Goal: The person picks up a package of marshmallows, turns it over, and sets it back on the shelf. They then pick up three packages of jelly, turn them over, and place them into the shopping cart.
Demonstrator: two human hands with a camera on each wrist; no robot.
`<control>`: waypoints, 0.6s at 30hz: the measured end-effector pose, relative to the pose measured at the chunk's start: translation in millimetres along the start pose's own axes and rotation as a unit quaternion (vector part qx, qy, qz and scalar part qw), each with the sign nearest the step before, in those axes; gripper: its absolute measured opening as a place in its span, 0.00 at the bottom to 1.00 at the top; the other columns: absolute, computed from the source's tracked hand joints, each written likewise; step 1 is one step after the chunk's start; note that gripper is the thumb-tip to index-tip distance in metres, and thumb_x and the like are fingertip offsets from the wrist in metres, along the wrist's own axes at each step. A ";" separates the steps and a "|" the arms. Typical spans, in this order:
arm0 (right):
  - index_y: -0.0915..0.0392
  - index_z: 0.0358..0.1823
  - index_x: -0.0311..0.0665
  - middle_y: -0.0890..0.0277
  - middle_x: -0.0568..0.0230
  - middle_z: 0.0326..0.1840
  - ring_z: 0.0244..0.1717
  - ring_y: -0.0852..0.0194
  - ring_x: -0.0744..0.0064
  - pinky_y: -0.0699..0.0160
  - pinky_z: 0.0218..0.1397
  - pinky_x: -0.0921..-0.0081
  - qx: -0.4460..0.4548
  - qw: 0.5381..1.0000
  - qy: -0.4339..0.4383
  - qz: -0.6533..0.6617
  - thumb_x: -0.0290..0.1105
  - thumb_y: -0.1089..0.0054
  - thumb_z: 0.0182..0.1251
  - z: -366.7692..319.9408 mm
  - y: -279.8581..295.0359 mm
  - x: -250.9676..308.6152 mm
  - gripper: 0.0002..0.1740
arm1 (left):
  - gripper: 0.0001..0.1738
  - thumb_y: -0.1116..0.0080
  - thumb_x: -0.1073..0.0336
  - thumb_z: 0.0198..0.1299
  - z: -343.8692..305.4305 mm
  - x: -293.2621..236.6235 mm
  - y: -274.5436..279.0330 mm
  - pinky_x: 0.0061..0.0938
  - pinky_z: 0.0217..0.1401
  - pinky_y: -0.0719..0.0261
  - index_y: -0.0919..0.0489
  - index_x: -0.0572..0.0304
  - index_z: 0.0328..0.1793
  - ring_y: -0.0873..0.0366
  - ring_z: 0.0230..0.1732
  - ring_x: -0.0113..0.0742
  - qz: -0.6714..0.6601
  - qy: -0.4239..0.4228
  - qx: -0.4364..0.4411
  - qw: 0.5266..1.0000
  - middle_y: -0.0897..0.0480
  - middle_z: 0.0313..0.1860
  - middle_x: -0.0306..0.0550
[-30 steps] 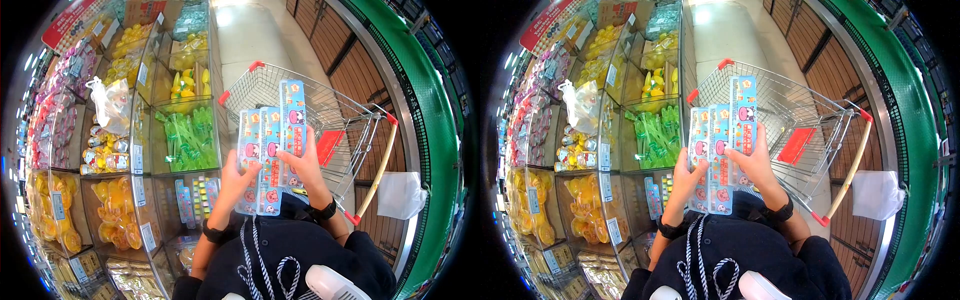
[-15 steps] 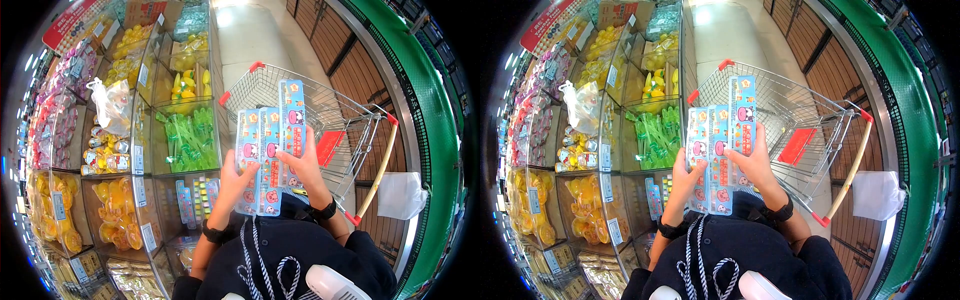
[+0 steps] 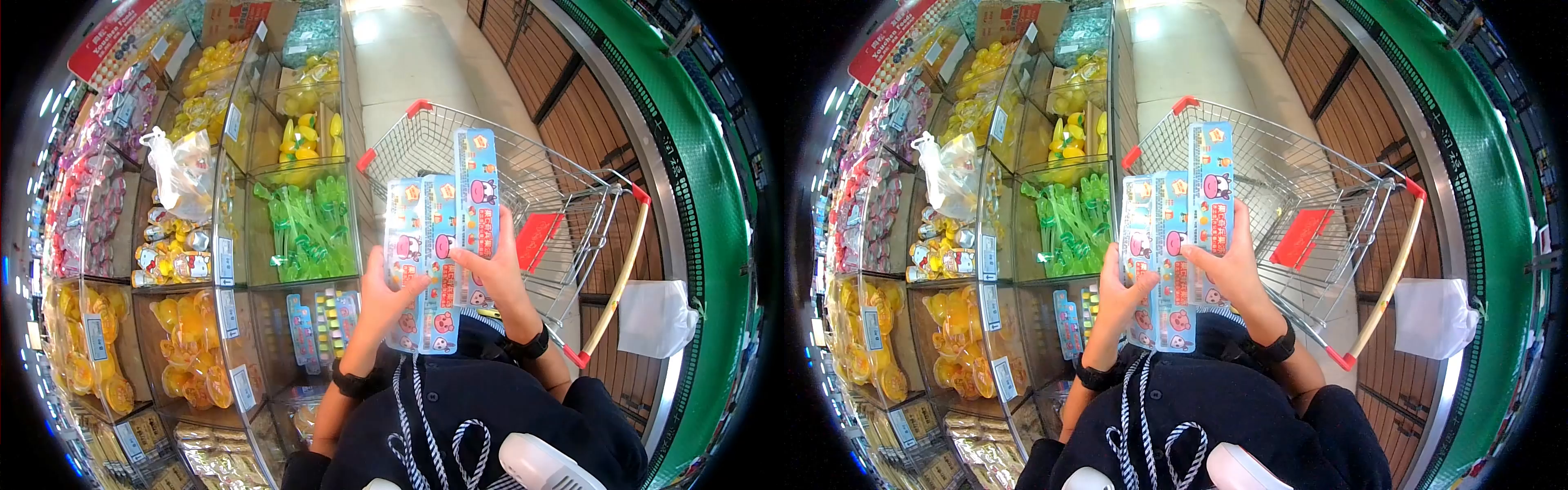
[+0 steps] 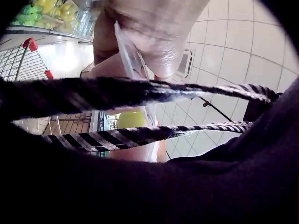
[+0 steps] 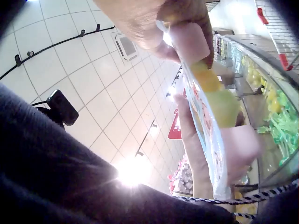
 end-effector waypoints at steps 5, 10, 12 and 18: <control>0.55 0.60 0.32 0.35 0.55 0.51 0.50 0.30 0.70 0.28 0.51 0.73 0.001 1.000 0.000 -0.001 0.18 0.40 0.48 -0.8 -0.8 2.3 0.40 | 0.27 0.34 0.64 0.47 0.1 -1.8 -2.9 0.23 0.44 0.27 0.36 0.66 0.49 0.28 0.44 0.26 -0.001 0.000 0.009 1.000 0.26 0.43 0.46; 0.54 0.60 0.32 0.34 0.55 0.51 0.50 0.30 0.70 0.28 0.51 0.73 0.000 1.000 0.004 -0.002 0.17 0.40 0.48 -0.2 -0.3 -0.3 0.40 | 0.25 0.37 0.66 0.48 0.1 -4.2 -2.1 0.22 0.44 0.28 0.36 0.66 0.48 0.29 0.42 0.26 0.007 -0.004 0.005 1.000 0.26 0.42 0.45; 0.54 0.60 0.32 0.34 0.55 0.50 0.50 0.30 0.70 0.28 0.51 0.73 0.000 1.000 0.001 -0.003 0.17 0.40 0.48 -0.6 -0.7 -0.1 0.40 | 0.23 0.38 0.67 0.49 -0.3 -4.1 -1.2 0.22 0.43 0.28 0.36 0.66 0.48 0.29 0.42 0.25 0.010 -0.002 0.002 1.000 0.27 0.41 0.45; 0.54 0.60 0.32 0.35 0.56 0.50 0.50 0.30 0.71 0.28 0.50 0.73 -0.004 1.000 0.003 0.000 0.17 0.40 0.48 -0.9 0.1 -1.2 0.40 | 0.21 0.40 0.67 0.50 -1.3 -1.5 -0.1 0.21 0.43 0.29 0.35 0.66 0.47 0.29 0.41 0.24 0.011 0.004 -0.001 1.000 0.27 0.41 0.45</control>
Point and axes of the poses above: each hand's wrist, its own z-axis towards the middle knuckle, its own y-axis out of the back of the hand, x = y × z, the point moved 9 cm from there along z, towards the middle knuckle
